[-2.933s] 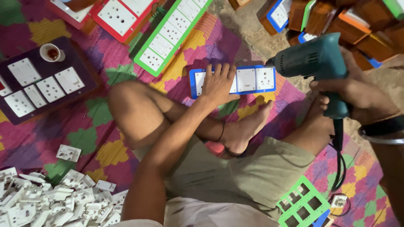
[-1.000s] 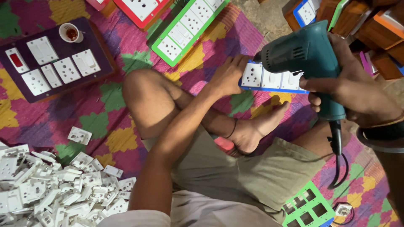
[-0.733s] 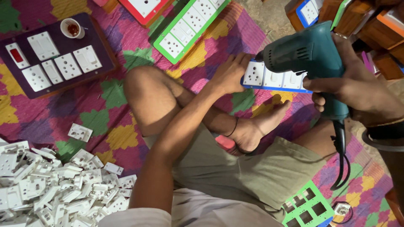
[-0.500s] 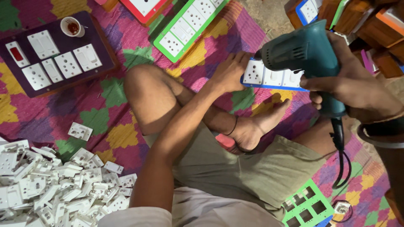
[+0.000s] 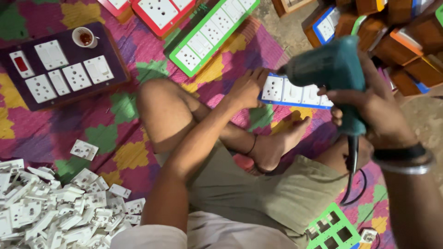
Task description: The person sits on a mat and uses a corded power drill to drive screws into multiple electrical switchboard frames of various colors. They handle each frame one at a time, securing it to a wooden backing, then place the completed unit aside.
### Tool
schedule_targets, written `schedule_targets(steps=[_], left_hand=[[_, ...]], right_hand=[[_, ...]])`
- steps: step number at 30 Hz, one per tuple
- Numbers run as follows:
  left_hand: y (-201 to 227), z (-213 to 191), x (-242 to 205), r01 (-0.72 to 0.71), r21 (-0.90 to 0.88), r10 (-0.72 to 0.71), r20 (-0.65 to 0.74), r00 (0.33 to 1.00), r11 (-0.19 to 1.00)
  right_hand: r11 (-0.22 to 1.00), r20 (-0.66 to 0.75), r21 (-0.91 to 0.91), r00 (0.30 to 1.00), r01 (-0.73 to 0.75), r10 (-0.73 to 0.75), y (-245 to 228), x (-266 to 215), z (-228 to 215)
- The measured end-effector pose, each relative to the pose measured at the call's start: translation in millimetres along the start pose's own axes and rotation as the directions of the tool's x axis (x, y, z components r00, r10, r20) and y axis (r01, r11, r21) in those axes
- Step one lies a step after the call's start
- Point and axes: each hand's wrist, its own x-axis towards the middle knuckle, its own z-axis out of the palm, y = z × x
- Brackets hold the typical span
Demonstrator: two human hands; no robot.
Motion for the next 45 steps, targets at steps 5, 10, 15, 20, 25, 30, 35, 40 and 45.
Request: schedule_targets(steps=[5, 10, 15, 20, 25, 30, 35, 40, 45], left_hand=[[0.6, 4.0, -2.8, 0.104, -0.05, -0.1, 0.079, 0.992, 0.993], [-6.0, 13.2, -0.4, 0.042, -0.037, -0.041, 0.027, 0.999, 0.998], [-10.0, 15.1, -4.3, 0.002, -0.036, -0.003, -0.02, 1.0, 0.999], [-8.2, 13.6, -3.8, 0.019, -0.05, -0.019, -0.004, 1.0, 0.999], [-9.5, 13.5, -4.2, 0.006, -0.026, -0.007, -0.005, 1.0, 1.0], [-9.8, 14.1, -5.0, 0.002, -0.014, -0.003, -0.005, 1.0, 1.0], [-6.4, 10.1, -3.0, 0.001, -0.013, -0.001, -0.001, 1.0, 1.0], [-5.0, 5.3, -3.8, -0.004, 0.018, 0.003, 0.053, 0.999, 1.0], [-4.8, 7.0, -5.7, 0.002, 0.035, -0.004, 0.051, 0.999, 0.999]], right_hand=[[0.979, -0.07, 0.189, 0.995, 0.082, -0.07, 26.3, -48.4, -2.6], [0.978, -0.138, 0.21, 0.99, 0.004, 0.026, 50.6, -80.3, -5.4], [0.977, -0.125, 0.214, 0.992, 0.018, 0.009, 66.0, -83.0, 4.2], [0.977, -0.123, 0.213, 0.992, -0.01, 0.037, 61.6, -83.2, 5.5], [0.971, -0.132, 0.239, 0.99, -0.021, 0.054, 56.5, -84.0, 7.5], [0.976, -0.094, 0.216, 0.994, -0.025, 0.046, 58.6, -79.7, 4.6], [0.987, -0.059, 0.162, 0.998, -0.016, 0.026, 60.7, -79.6, 1.5], [0.991, -0.075, -0.079, 0.992, -0.104, 0.098, 56.5, -76.8, -0.2], [0.97, -0.057, -0.201, 0.99, -0.137, 0.128, 54.6, -71.1, -4.4]])
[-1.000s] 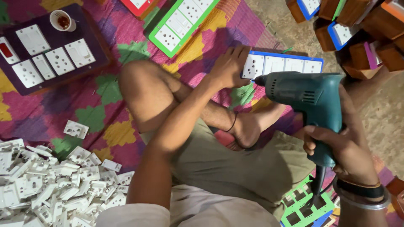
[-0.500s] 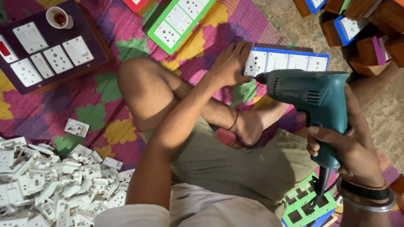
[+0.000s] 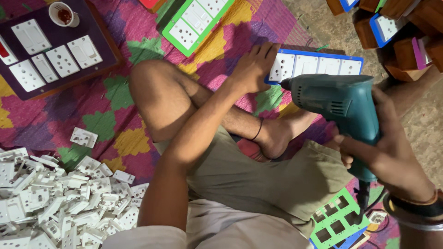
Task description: The person sits on a mat and uses a corded power drill to drive screws into multiple electrical switchboard frames of various colors. They handle each frame one at a time, securing it to a wooden backing, then place the completed unit aside.
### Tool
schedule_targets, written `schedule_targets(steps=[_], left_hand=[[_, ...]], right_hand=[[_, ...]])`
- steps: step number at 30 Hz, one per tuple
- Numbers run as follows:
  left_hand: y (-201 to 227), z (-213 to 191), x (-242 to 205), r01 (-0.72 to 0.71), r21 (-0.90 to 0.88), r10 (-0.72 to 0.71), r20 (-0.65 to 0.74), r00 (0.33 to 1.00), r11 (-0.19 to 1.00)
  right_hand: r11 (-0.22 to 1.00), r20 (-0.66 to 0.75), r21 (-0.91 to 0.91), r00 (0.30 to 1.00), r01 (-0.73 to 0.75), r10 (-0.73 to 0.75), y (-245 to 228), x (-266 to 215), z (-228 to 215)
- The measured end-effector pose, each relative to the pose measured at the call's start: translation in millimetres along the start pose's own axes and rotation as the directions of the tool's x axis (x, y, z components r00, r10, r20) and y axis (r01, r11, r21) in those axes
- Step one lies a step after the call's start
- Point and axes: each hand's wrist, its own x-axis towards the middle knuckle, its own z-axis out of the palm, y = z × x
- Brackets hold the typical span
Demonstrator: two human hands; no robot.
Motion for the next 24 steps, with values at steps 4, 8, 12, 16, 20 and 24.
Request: schedule_targets(steps=[4, 8, 12, 16, 20, 24], left_hand=[[0.2, 1.4, 2.0, 0.039, 0.015, -0.04, 0.054, 0.998, 0.999], [2.5, 1.3, 1.6, 0.069, 0.034, -0.072, 0.1, 0.992, 0.997], [4.0, -0.1, 4.5, 0.079, 0.048, -0.085, 0.125, 0.989, 0.996], [4.3, 1.4, 2.7, 0.084, 0.052, -0.09, 0.123, 0.988, 0.995], [-1.2, 5.9, 4.2, 0.086, 0.058, -0.093, 0.135, 0.987, 0.995], [-3.2, 13.7, 3.9, 0.102, 0.06, -0.11, 0.134, 0.985, 0.993]], right_hand=[[0.994, 0.102, 0.037, 0.989, 0.104, -0.107, 1.4, 5.1, -3.0], [0.997, 0.077, -0.073, 0.996, 0.039, -0.034, 1.8, 9.7, -6.0], [0.992, 0.06, -0.126, 0.998, 0.013, -0.005, -0.6, 13.5, -7.7], [0.991, 0.061, -0.131, 0.998, -0.008, 0.016, -4.6, 14.3, -4.8], [0.992, 0.095, -0.123, 0.995, 0.009, 0.003, -10.8, 19.7, -0.8], [0.999, 0.105, -0.038, 0.994, -0.016, 0.02, -10.1, 16.2, 3.9]])
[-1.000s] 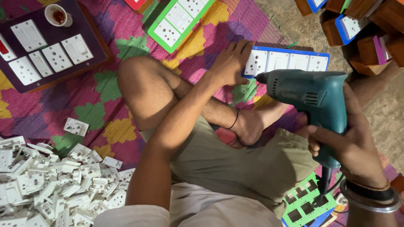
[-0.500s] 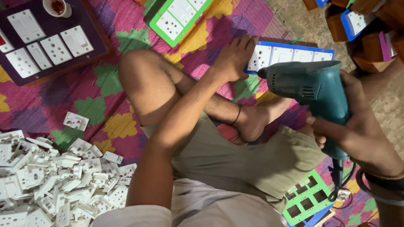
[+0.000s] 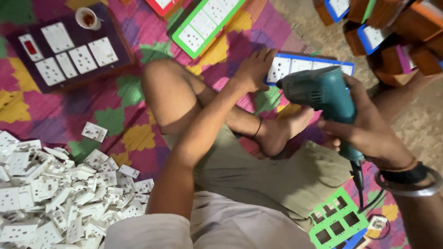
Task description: The person sits on a mat and uses a corded power drill to drive screws into multiple electrical switchboard frames of various colors. They handle each frame one at a time, securing it to a wooden backing, then place the completed unit aside.
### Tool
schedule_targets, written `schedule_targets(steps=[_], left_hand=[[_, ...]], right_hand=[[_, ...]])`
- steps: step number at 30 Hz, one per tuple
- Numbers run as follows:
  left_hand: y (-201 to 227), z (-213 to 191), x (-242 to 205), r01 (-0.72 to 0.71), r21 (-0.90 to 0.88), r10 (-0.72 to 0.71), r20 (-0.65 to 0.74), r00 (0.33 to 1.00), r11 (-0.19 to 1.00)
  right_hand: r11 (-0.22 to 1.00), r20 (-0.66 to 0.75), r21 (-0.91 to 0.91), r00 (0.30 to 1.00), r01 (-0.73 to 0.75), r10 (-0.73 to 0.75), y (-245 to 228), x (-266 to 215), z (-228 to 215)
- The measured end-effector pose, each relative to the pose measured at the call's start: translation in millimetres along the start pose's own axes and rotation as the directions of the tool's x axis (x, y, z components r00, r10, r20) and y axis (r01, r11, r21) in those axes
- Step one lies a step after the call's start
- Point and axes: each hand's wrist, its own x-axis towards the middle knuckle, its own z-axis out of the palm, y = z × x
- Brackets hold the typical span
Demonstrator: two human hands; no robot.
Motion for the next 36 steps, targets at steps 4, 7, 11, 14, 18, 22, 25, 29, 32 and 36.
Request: schedule_targets(steps=[4, 7, 11, 14, 18, 22, 25, 29, 32, 36], left_hand=[[-4.6, -3.7, -4.8, -0.165, -0.014, 0.161, -0.16, 0.974, 0.986], [-0.9, -3.4, -28.4, -0.033, 0.065, 0.036, -0.057, 0.998, 0.997], [34.6, -26.7, 2.3, -0.022, 0.222, 0.015, 0.033, 0.999, 0.975], [64.8, -26.7, 3.9, -0.036, 0.306, -0.001, 0.12, 0.993, 0.951], [77.5, -22.5, 17.2, 0.041, 0.325, -0.076, 0.098, 0.992, 0.945], [59.5, -25.3, -25.0, 0.262, 0.293, -0.279, 0.016, 0.96, 0.92], [57.4, -47.5, -51.4, 0.355, 0.194, -0.337, -0.12, 0.934, 0.915], [86.7, -76.1, -30.0, 0.129, -0.244, -0.191, -0.254, 0.948, 0.961], [106.7, -89.5, 19.3, 0.166, -0.21, -0.227, -0.309, 0.923, 0.963], [146.9, -88.5, 146.3, -0.09, -0.263, -0.033, -0.428, 0.903, 0.961]], right_hand=[[0.985, -0.099, 0.138, 0.991, 0.108, -0.094, 15.2, -12.6, 1.0], [0.854, -0.215, 0.481, 0.971, 0.198, -0.104, 50.8, -28.3, -0.7], [0.36, -0.326, 0.857, 0.929, 0.369, -0.176, 120.6, -37.3, -16.3], [-0.024, -0.417, 0.904, 0.866, 0.428, -0.274, 181.3, -15.9, -21.6], [-0.393, -0.522, 0.827, 0.809, 0.403, -0.268, 245.6, 35.0, -16.3], [-0.553, -0.544, 0.759, 0.801, 0.343, -0.251, 288.9, 67.0, -4.9], [-0.543, -0.531, 0.755, 0.829, 0.369, -0.175, 302.1, 76.8, 13.3], [-0.539, -0.504, 0.76, 0.852, 0.363, -0.138, 300.9, 93.2, 10.8], [-0.478, -0.464, 0.787, 0.885, 0.39, -0.042, 296.6, 104.9, 18.9], [-0.46, -0.413, 0.811, 0.911, 0.36, -0.014, 303.4, 108.2, 23.2]])
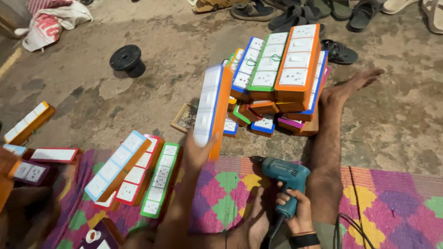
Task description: The person sits on a mat and uses a corded power drill to drive screws into multiple electrical switchboard frames of various colors. They handle each frame one at a time, securing it to a wooden backing, then place the completed unit aside.
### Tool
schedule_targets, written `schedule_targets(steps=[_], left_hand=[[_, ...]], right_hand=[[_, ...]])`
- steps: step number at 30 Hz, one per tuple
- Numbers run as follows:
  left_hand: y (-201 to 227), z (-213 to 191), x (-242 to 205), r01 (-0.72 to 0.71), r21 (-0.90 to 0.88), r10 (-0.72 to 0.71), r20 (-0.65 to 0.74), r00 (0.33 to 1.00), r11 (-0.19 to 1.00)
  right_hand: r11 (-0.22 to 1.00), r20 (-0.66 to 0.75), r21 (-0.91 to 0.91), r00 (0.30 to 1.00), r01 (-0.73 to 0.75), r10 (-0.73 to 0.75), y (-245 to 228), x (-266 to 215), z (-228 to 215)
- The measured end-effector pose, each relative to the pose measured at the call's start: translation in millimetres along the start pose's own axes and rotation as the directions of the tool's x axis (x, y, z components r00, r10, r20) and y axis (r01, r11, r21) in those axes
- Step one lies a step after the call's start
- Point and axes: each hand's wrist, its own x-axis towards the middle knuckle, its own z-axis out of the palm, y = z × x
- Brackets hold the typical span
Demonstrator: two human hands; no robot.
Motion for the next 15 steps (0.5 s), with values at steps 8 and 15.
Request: schedule_targets(steps=[8, 15], left_hand=[[101.0, 139.8, 195.8, 0.216, 0.583, -0.236, -0.043, 0.971, 0.783], [80.0, 177.5, 213.8, 0.061, 0.676, -0.215, 0.146, 0.966, 0.735]], right_hand=[[0.997, -0.13, -0.075, 0.991, 0.032, -0.042, 2.0, -5.0, 7.6], [1.0, -0.133, 0.0, 0.991, 0.003, -0.003, -1.2, -5.6, 12.2]])
